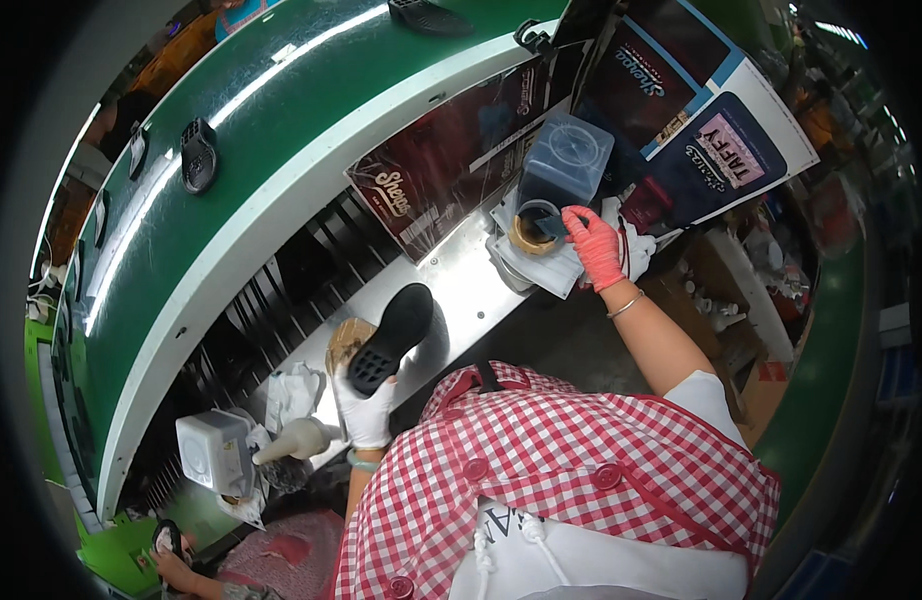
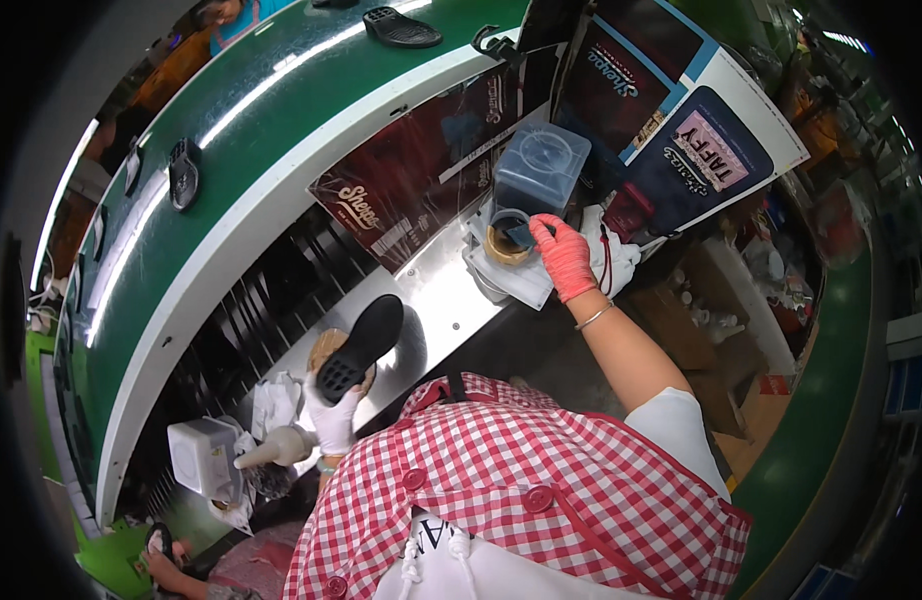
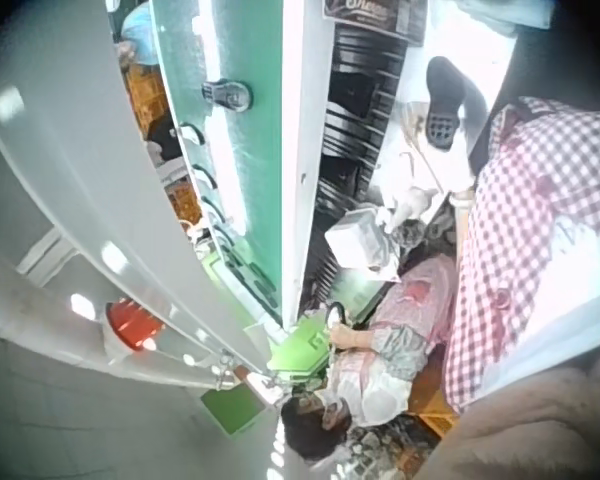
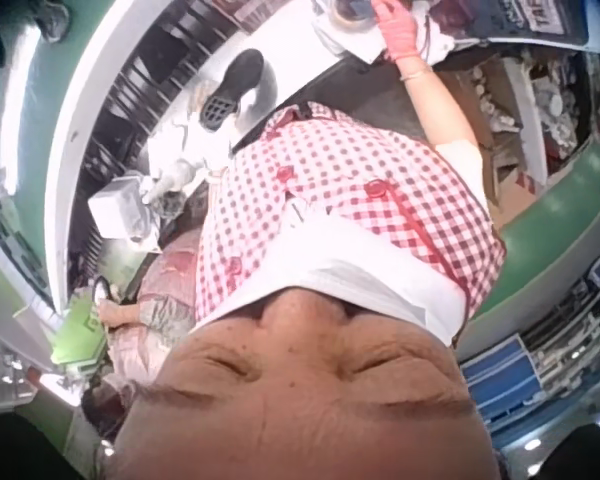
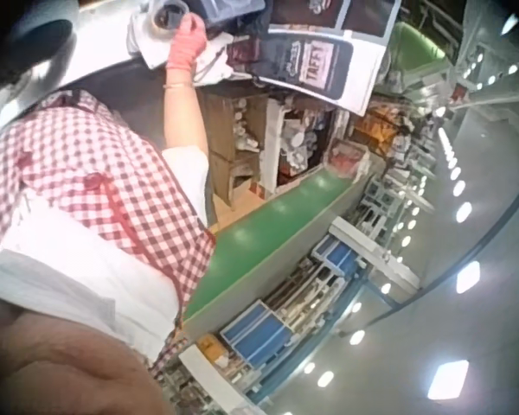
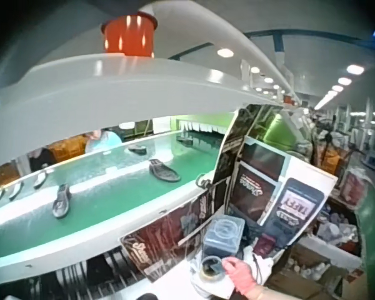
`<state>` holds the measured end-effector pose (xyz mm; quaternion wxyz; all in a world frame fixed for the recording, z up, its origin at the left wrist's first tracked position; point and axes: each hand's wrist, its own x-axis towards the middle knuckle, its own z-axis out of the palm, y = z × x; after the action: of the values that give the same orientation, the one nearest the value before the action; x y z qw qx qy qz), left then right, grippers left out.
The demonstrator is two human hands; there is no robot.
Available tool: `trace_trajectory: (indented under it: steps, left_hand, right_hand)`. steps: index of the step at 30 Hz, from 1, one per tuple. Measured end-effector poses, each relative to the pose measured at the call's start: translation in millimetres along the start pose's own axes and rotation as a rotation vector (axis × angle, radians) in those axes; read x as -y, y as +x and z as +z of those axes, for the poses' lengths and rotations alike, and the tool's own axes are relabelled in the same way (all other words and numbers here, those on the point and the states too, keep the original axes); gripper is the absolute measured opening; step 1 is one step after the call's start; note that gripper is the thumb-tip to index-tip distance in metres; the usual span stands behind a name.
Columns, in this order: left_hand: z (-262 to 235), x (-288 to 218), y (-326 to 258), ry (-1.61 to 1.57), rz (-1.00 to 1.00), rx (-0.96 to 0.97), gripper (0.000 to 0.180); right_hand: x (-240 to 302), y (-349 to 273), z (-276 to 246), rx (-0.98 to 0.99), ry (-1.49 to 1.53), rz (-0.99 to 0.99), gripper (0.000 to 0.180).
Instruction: The person cleans the soles of black slippers using a blue scrubbing tool. They repeatedly pick up a slipper from a green conveyor belt, scrub the bottom surface, and place it back on the belt. The process is repeated for multiple slippers in a continuous loop.
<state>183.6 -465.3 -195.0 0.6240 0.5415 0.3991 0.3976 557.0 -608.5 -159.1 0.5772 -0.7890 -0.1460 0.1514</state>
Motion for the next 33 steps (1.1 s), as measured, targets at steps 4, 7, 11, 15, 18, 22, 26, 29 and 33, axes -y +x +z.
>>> trace_trajectory:
  steps: [4, 7, 11, 15, 18, 22, 26, 29, 33]
  left_hand:
    - [22, 60, -31, -0.076, -0.271, -0.054, 0.066]
    - [52, 12, -41, -0.408, -0.5, 0.009, 0.052]
    - [45, 58, -45, -0.793, -0.691, 0.084, 0.048]
    - [63, 75, -50, -0.802, -0.846, 0.039, 0.046]
    - [80, 76, -47, -0.888, -0.922, 0.153, 0.041]
    - [95, 74, -46, -0.757, -0.797, 0.198, 0.04]
    - [96, 70, -40, -0.765, -0.636, 0.262, 0.041]
    - [99, 57, -34, -0.857, -0.644, 0.253, 0.043]
    - [105, 48, -29, -0.91, -0.69, 0.242, 0.051]
  right_hand:
    - [-11, 16, 1, 0.095, -0.063, -0.049, 0.03]
    - [-29, 26, -11, 0.166, -0.111, -0.049, 0.03]
    - [-21, 28, -8, 0.165, -0.079, -0.025, 0.029]
    - [-19, 32, -10, 0.199, -0.008, 0.03, 0.028]
    - [-27, 38, -13, 0.214, 0.056, -0.002, 0.027]
    - [-27, 37, -16, 0.215, 0.102, 0.014, 0.026]
    - [-26, 39, -16, 0.241, 0.086, 0.004, 0.026]
    - [-22, 37, -17, 0.263, 0.07, 0.017, 0.026]
    - [-30, 41, -18, 0.288, 0.112, 0.044, 0.027]
